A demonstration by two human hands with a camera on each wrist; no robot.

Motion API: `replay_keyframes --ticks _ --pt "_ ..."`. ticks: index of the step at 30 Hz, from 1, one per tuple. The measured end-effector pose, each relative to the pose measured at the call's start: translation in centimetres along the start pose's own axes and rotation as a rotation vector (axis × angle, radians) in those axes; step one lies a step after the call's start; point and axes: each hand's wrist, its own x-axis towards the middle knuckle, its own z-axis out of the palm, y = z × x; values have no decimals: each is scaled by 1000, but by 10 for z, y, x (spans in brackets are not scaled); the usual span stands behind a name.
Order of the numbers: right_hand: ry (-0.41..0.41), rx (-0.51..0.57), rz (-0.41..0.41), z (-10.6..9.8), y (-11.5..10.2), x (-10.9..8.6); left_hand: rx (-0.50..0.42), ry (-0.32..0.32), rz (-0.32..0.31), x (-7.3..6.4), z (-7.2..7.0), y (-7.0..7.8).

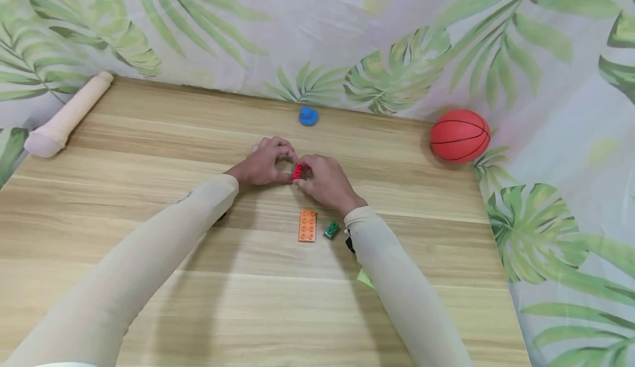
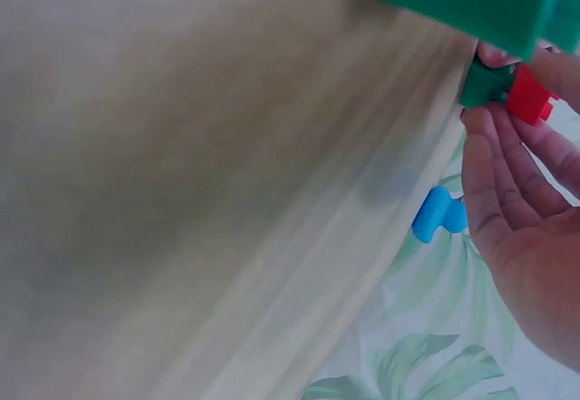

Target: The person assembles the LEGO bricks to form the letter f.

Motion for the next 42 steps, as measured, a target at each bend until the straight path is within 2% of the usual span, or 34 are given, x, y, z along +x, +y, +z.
replay_keyframes --ticks 6,13,30,42 --pt "-5 -46 5 -1 -3 3 -2 -7 -9 1 1 -1" --pt "2 -45 44 -1 -1 6 -10 -19 -24 2 3 -1" --pt "-43 -95 70 -12 -6 19 -28 6 -10 1 1 1" --pt "-94 -155 20 -14 -6 24 -34 14 -3 1 1 -1"
